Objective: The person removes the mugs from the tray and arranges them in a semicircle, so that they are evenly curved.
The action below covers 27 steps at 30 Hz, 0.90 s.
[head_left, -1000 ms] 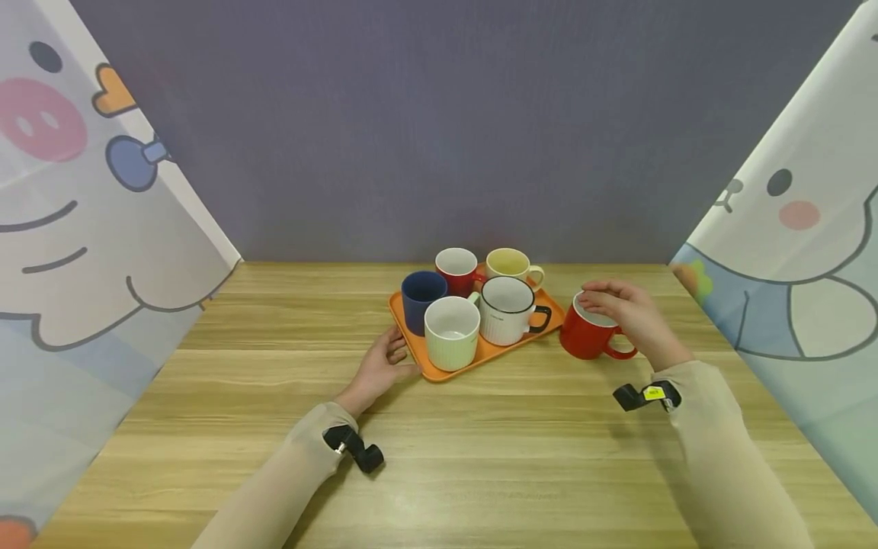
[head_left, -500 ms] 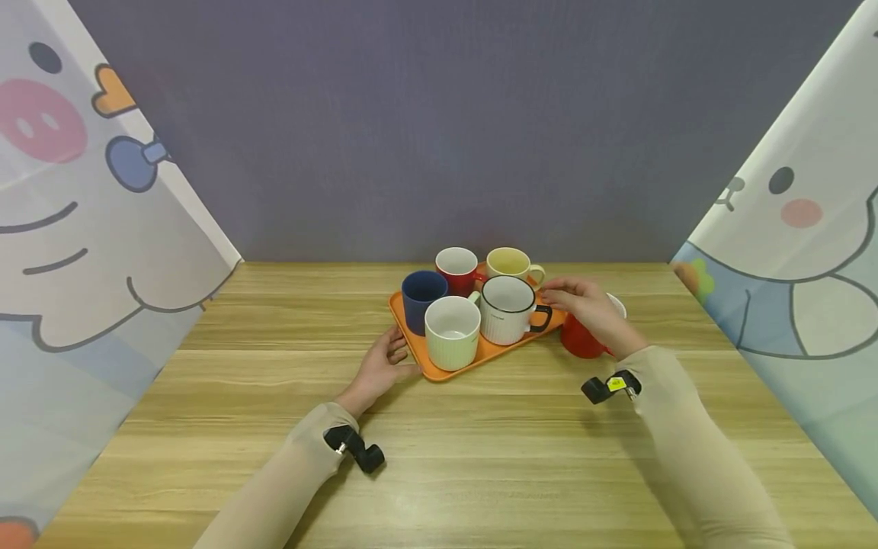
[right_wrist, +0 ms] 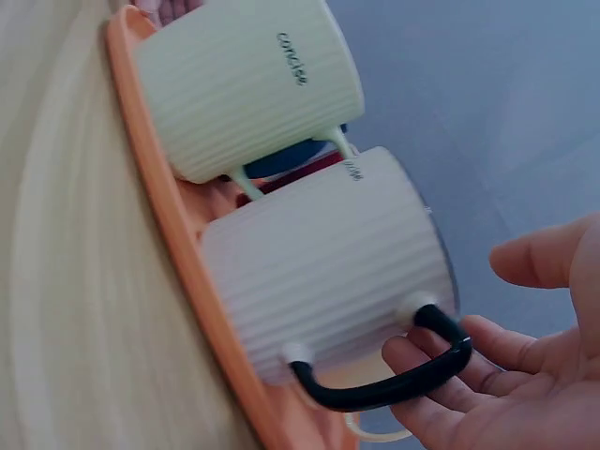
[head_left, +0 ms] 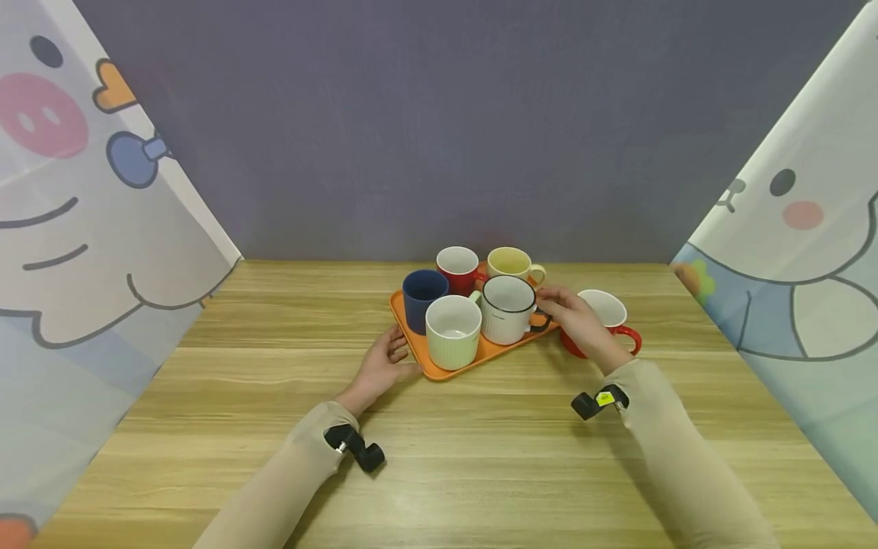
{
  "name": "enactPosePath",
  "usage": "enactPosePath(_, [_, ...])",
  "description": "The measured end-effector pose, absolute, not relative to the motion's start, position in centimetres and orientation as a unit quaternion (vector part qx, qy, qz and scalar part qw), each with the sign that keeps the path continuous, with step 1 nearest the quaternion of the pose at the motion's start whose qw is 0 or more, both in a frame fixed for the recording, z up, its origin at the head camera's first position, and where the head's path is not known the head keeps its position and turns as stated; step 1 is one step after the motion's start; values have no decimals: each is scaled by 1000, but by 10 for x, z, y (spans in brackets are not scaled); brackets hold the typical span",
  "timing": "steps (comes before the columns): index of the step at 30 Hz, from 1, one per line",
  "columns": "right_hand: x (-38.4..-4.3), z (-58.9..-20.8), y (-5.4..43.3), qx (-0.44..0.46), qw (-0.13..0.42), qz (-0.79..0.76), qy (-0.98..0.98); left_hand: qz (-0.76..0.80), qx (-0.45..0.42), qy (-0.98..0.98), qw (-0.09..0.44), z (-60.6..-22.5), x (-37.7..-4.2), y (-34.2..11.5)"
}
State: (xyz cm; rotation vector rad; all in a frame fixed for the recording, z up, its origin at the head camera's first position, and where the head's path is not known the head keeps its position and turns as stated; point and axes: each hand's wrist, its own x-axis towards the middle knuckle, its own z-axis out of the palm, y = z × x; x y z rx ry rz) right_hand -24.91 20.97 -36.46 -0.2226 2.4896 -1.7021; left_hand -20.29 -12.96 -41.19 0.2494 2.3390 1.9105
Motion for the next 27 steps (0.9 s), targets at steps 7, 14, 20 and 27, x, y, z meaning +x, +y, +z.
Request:
enactPosePath(7, [-248,-379,207,-50,52,-581,811,629,89,771,48,-415,-205,-130])
enactPosePath(14, [-246,-390,206,-53,31,-581,812,633,87,767,51,-412,-202,-129])
enactPosePath(20, [-247,-397,204,-48,20,-620,783,631,84,769,53,-409,-199,-129])
enactPosePath(27, [-250,-404,203,-45,12,-671,740,629,86,771,54,-407,-198,-128])
